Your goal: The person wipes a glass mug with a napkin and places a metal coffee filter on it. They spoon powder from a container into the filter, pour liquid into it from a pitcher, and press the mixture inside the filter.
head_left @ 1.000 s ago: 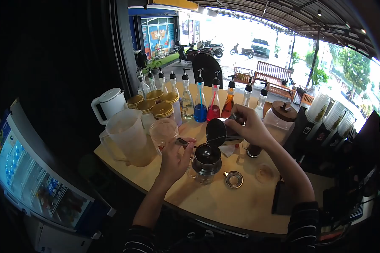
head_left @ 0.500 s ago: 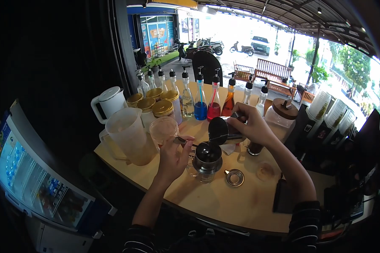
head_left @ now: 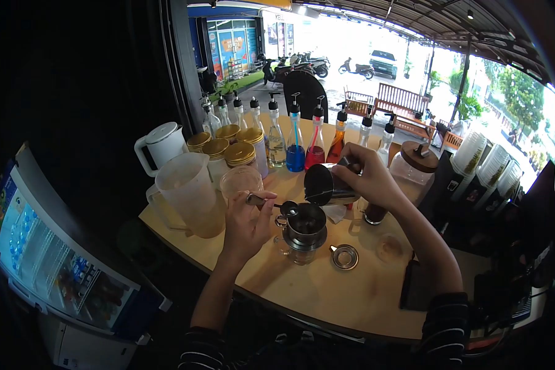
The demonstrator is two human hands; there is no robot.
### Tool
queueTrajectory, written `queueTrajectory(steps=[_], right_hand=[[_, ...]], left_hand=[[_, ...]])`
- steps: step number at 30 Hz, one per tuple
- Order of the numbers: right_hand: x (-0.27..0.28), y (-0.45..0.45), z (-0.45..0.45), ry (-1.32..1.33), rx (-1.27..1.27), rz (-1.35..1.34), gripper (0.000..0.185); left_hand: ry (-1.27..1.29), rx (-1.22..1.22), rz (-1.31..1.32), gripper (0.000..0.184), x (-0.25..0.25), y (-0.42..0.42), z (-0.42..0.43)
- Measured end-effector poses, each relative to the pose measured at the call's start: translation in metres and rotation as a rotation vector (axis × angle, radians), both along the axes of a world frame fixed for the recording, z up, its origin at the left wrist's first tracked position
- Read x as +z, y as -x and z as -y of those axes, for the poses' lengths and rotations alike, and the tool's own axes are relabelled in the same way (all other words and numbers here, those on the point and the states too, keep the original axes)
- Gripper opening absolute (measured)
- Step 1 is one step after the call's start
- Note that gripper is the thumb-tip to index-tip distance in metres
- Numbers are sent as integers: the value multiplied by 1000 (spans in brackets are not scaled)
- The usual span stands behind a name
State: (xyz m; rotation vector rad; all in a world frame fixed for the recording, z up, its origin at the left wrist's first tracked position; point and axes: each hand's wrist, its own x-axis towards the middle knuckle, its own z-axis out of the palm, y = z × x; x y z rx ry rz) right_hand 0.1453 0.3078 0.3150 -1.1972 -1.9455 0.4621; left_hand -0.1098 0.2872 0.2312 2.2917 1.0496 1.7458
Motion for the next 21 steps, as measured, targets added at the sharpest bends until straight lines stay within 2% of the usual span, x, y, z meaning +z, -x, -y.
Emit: queueTrajectory(steps=[8,14,21], right_hand=[[0,7,-2,61,13,25,16],[3,7,-1,-47,-7,82,19],[4,0,2,-70,-35,4,22]], left_hand=[[-35,28,-19,10,2,4,4],[-21,33,-24,10,3,4,7],[-27,46,-45,10,4,2,8]])
